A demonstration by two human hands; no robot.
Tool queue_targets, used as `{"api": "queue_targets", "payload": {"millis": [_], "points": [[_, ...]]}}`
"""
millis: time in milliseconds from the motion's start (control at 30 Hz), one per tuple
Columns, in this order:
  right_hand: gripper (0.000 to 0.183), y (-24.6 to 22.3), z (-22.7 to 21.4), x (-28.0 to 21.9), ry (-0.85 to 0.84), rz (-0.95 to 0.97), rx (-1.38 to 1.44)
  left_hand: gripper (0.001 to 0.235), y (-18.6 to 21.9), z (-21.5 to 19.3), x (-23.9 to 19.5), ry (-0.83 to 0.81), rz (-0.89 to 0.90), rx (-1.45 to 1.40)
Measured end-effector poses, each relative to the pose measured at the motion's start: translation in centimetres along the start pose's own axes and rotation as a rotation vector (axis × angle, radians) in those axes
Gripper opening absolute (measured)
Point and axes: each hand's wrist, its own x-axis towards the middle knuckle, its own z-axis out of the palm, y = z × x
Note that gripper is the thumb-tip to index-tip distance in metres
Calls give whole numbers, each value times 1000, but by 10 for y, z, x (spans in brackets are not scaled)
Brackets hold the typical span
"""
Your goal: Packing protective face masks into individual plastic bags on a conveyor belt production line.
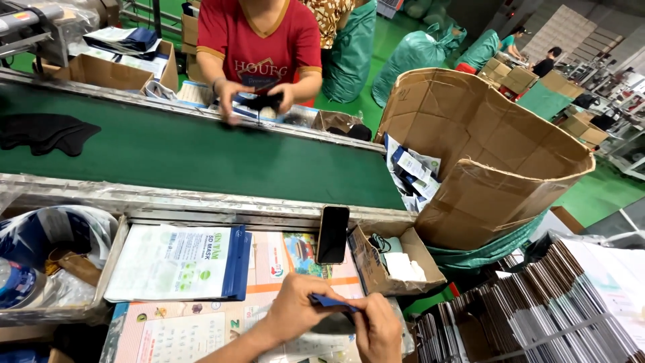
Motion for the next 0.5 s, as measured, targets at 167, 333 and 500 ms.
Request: {"api": "queue_targets", "payload": {"millis": [167, 333, 500], "points": [[16, -27, -8, 21, -4, -59, -62, 11, -1, 1, -5, 44, -90, -37], [18, -38, -12, 31, -38, -177, 2, 10, -2, -10, -7, -3, -212, -170], [18, -13, 3, 7, -55, -83, 6, 11, -4, -5, -10, 15, -68, -63]]}}
